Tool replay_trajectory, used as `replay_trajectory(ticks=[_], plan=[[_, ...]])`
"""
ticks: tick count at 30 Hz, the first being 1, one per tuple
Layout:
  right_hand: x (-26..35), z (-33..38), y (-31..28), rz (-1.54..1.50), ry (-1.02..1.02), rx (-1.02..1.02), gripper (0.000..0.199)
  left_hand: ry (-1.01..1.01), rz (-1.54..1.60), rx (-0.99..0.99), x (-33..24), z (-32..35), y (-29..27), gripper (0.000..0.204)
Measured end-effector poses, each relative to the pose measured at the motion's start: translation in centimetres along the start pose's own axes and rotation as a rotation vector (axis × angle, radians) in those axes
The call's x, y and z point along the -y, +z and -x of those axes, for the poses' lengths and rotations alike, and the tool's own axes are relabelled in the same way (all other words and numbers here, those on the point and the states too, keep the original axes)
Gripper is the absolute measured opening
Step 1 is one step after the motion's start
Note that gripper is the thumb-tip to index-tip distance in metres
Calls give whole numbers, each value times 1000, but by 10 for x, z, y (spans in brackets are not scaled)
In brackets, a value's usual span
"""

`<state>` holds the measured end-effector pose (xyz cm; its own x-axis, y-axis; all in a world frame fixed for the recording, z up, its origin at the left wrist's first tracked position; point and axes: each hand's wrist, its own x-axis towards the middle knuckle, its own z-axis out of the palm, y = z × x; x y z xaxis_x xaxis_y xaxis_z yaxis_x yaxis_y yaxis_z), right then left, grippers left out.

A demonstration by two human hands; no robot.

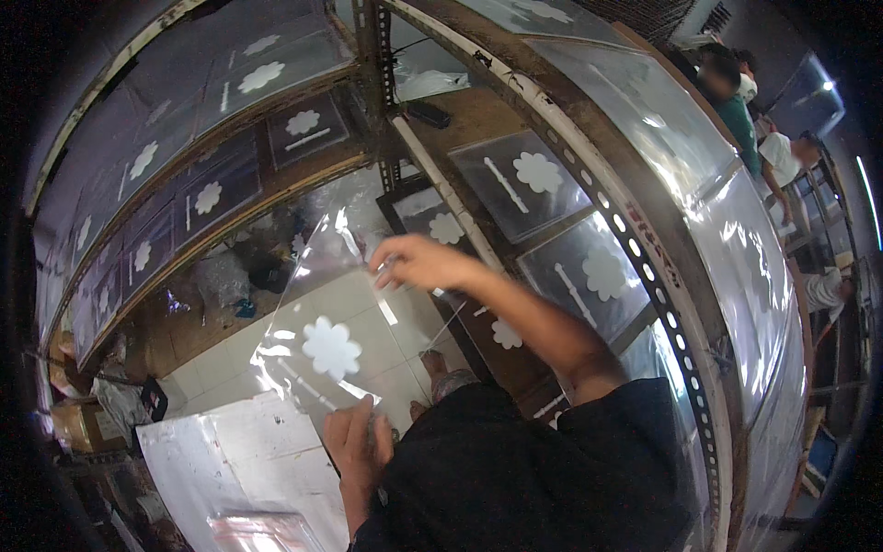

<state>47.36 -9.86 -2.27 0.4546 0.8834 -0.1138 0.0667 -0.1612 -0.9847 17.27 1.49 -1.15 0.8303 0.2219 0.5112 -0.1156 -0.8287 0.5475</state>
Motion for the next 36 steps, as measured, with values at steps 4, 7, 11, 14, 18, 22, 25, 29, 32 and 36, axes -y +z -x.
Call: replay_trajectory(ticks=[4, 7, 11, 14, 18, 22, 25, 29, 32, 36], plan=[[4, 23, -125, 64, 70, -242, 21, -126, 51, 8, 22, 3, 10, 33], [8, 56, -219, 205, 151, -406, 18, -323, 62, 51, 50, 16, 37, 28], [-55, 111, -338, 87, 225, -631, 18, -605, 83, 208, 93, 53, 89, 21], [-104, 113, -383, 394, 462, -820, 13, -769, 103, 324, 108, 98, 131, 19], [-160, 152, -439, 257, 375, -881, 9, -1059, 291, 421, 119, 198, 184, 26], [-198, 186, -491, 202, 291, -886, 5, -1195, 160, 691, 112, 221, 175, 34], [-218, 193, -516, 323, 213, -1012, 6, -1439, 204, 688, 116, 252, 179, 38], [-232, 220, -530, 292, 211, -1019, 10, -1558, 349, 563, 147, 304, 178, 39], [-222, 193, -527, 395, 266, -1018, 11, -1596, 381, 444, 150, 302, 190, 38], [-200, 175, -511, 532, 322, -1044, 14, -1568, 523, 324, 152, 264, 197, 38]])
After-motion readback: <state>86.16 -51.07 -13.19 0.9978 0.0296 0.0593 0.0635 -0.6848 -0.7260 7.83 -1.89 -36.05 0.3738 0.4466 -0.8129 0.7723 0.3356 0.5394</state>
